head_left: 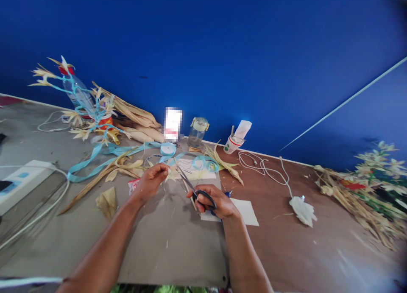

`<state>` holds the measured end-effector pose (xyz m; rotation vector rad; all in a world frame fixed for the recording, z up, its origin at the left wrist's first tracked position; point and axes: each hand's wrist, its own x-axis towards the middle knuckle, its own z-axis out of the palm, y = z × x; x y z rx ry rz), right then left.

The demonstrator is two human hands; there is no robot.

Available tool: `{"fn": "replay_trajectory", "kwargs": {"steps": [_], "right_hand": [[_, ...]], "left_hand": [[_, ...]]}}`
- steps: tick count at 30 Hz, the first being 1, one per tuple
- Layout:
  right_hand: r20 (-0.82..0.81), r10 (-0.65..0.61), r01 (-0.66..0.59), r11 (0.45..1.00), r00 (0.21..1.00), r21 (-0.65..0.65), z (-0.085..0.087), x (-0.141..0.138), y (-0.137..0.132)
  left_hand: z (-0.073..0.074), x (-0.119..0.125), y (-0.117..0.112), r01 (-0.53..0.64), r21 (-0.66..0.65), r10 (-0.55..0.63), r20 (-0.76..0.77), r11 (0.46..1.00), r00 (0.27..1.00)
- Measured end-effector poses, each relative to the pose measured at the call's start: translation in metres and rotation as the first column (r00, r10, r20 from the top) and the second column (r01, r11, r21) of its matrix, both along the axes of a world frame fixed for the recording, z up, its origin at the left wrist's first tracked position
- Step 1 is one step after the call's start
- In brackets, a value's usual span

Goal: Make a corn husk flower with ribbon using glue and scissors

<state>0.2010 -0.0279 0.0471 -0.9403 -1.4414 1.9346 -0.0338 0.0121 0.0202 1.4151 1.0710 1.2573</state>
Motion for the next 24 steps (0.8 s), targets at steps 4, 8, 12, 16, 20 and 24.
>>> {"fn": "replay_trajectory", "kwargs": {"steps": [4, 8, 12, 16, 20, 24], "right_hand": [[0.013, 0.008, -0.008, 1.0, 1.0, 0.002, 0.0012, -0.0003, -0.0003], [0.026, -0.014, 0.014, 1.0, 1.0, -0.014, 0.0043, -0.0018, -0.0008], [0.017, -0.019, 0.02, 0.999, 1.0, -0.04, 0.0071, -0.0029, -0.0015], [0.015, -0.022, 0.023, 0.999, 1.0, -0.046, 0.0083, -0.0035, -0.002], [0.023, -0.015, 0.016, 0.999, 1.0, -0.047, 0.0071, -0.0038, -0.0018], [0.042, -0.021, 0.023, 0.998, 0.999, -0.053, 0.0058, -0.0046, -0.0018]], "left_hand": [[0.0002, -0.0015, -0.0002, 0.027, -0.004, -0.027, -0.013, 1.0, 1.0], [0.0017, -0.0025, -0.0007, 0.044, -0.018, -0.044, -0.037, 0.999, 0.998], [0.0046, -0.0026, -0.001, 0.067, -0.014, -0.068, -0.052, 0.998, 0.996], [0.0038, -0.003, -0.0006, 0.075, -0.015, -0.075, -0.062, 0.997, 0.995], [0.0005, -0.0032, 0.0001, 0.074, -0.021, -0.075, -0.073, 0.997, 0.994], [-0.0001, -0.0029, 0.0, 0.067, -0.026, -0.068, -0.072, 0.997, 0.995]]}}
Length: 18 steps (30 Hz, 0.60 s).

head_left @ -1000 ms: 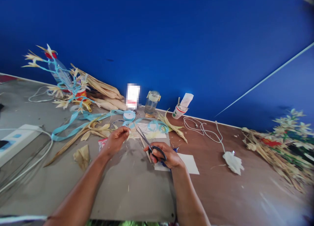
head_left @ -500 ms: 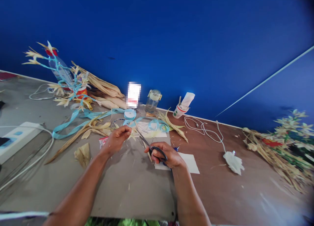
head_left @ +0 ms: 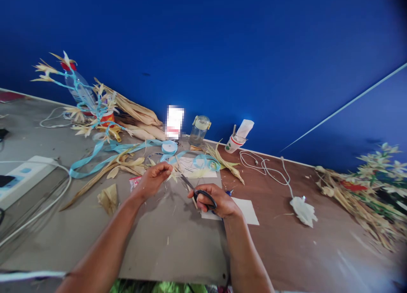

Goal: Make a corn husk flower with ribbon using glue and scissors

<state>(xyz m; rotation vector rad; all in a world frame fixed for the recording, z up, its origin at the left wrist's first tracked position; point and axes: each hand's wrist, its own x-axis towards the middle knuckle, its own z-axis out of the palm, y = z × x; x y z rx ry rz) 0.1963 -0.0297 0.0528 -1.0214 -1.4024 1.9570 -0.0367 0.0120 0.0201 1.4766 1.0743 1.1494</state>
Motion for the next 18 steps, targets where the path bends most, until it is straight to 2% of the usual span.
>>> {"fn": "replay_trajectory", "kwargs": {"steps": [18], "right_hand": [[0.074, -0.011, 0.01, 1.0, 0.997, 0.003, -0.0009, 0.0004, -0.0008]], "left_hand": [[-0.0014, -0.0024, -0.0012, 0.051, 0.011, -0.052, 0.026, 0.999, 0.998]]}}
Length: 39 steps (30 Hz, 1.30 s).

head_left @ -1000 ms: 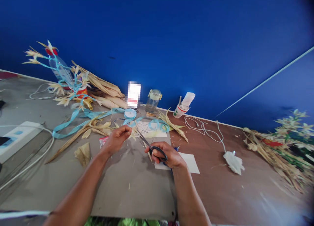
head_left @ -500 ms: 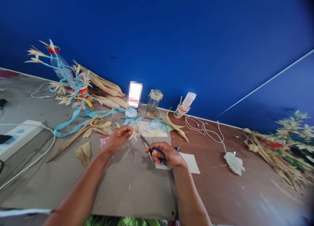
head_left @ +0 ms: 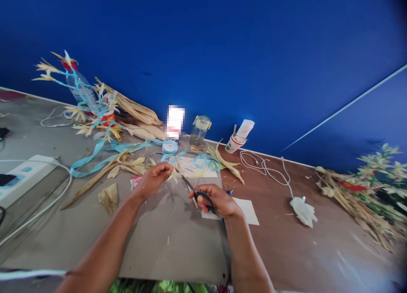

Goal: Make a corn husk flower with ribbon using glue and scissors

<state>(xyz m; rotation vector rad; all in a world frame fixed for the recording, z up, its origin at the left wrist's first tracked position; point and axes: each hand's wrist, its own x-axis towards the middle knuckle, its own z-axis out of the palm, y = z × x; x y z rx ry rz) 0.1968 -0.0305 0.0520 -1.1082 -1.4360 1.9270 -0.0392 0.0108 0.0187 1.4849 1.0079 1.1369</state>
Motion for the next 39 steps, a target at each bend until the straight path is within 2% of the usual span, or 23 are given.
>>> {"fn": "replay_trajectory", "kwargs": {"steps": [4, 7, 9, 10, 15, 20, 28, 39], "right_hand": [[0.065, -0.07, 0.068, 0.997, 0.995, 0.032, 0.0, -0.003, 0.003], [0.214, -0.211, 0.168, 0.964, 0.954, 0.204, -0.006, -0.011, 0.007], [0.276, -0.275, 0.177, 0.927, 0.921, 0.331, -0.009, -0.015, 0.009], [0.279, -0.27, 0.166, 0.923, 0.922, 0.346, -0.01, -0.016, 0.009], [0.079, -0.075, 0.066, 0.992, 0.994, 0.11, -0.001, -0.004, 0.002], [-0.097, 0.045, -0.043, 0.999, 0.994, 0.026, 0.008, 0.005, -0.003], [-0.087, 0.101, -0.101, 0.995, 0.991, 0.006, 0.008, 0.006, -0.002], [-0.122, 0.123, -0.124, 0.992, 0.985, 0.0, 0.006, 0.01, -0.003]], "left_hand": [[0.001, 0.0, 0.0, -0.024, -0.008, 0.024, 0.011, 1.0, 1.0], [0.0, 0.0, 0.0, -0.055, -0.024, 0.056, 0.057, 0.998, 0.997], [-0.001, 0.0, 0.0, -0.071, -0.031, 0.073, 0.097, 0.997, 0.993], [-0.002, -0.001, 0.001, -0.078, -0.028, 0.081, 0.109, 0.997, 0.991], [-0.004, -0.003, 0.001, -0.077, -0.017, 0.078, 0.115, 0.997, 0.99], [-0.001, -0.004, 0.001, -0.042, 0.059, 0.035, 0.127, 0.997, 0.991], [0.002, -0.007, 0.0, 0.026, 0.108, -0.036, 0.09, 0.994, 0.995], [0.004, -0.006, 0.0, 0.021, 0.112, -0.029, 0.074, 0.994, 0.997]]}}
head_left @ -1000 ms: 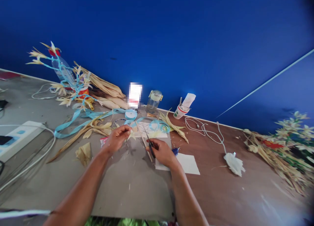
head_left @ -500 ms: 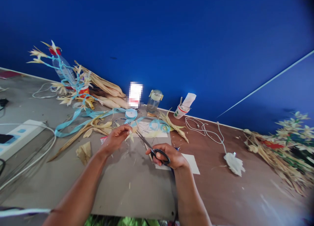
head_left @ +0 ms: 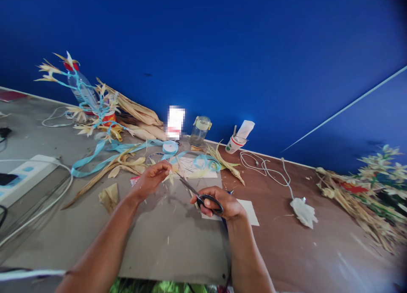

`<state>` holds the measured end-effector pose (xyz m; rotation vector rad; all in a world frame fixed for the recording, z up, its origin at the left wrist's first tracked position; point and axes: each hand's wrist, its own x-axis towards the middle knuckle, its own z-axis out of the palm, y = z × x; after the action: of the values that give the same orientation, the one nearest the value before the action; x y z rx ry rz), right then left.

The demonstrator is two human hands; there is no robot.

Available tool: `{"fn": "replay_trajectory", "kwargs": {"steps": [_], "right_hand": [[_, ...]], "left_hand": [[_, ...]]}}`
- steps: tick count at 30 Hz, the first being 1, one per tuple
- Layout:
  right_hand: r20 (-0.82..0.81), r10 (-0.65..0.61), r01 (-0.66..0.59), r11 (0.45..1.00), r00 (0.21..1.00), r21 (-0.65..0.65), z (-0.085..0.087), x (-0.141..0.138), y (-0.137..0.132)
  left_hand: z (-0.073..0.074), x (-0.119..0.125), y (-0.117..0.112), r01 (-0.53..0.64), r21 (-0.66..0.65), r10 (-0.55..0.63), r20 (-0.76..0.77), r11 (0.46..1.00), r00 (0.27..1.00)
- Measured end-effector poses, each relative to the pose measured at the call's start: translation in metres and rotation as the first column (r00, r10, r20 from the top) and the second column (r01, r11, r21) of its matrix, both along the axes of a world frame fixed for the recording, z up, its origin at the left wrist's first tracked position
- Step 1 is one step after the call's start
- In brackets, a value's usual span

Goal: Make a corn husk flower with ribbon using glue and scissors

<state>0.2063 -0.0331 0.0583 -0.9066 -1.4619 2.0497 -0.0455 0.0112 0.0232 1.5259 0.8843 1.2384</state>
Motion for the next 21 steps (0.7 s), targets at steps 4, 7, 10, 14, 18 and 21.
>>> {"fn": "replay_trajectory", "kwargs": {"steps": [4, 7, 10, 14, 18, 21], "right_hand": [[-0.011, 0.006, -0.006, 1.0, 1.0, -0.005, -0.0025, 0.0006, 0.0006], [-0.005, 0.004, -0.004, 1.0, 1.0, -0.008, -0.0025, 0.0003, 0.0009], [0.006, 0.001, 0.0, 1.0, 1.0, -0.01, -0.0009, -0.0003, 0.0006], [0.032, -0.016, 0.017, 1.0, 0.999, -0.022, 0.0007, -0.0007, 0.0002], [0.043, -0.022, 0.023, 1.0, 0.999, -0.016, -0.0015, 0.0002, 0.0002], [0.046, -0.019, 0.019, 1.0, 0.999, -0.007, -0.0042, 0.0015, 0.0007]], "left_hand": [[-0.0016, -0.0006, 0.0008, 0.012, 0.01, -0.012, -0.009, 1.0, 1.0], [-0.003, -0.0011, 0.0011, 0.032, 0.017, -0.031, -0.021, 0.999, 0.999], [-0.0039, -0.0012, 0.0007, 0.037, 0.018, -0.036, -0.023, 0.999, 0.999], [-0.0045, -0.0013, 0.0, 0.041, 0.02, -0.041, -0.022, 0.999, 0.999], [-0.0053, -0.0022, 0.0003, 0.054, 0.027, -0.053, -0.033, 0.998, 0.998], [-0.0058, -0.0025, 0.0009, 0.053, 0.026, -0.052, -0.04, 0.998, 0.998]]}}
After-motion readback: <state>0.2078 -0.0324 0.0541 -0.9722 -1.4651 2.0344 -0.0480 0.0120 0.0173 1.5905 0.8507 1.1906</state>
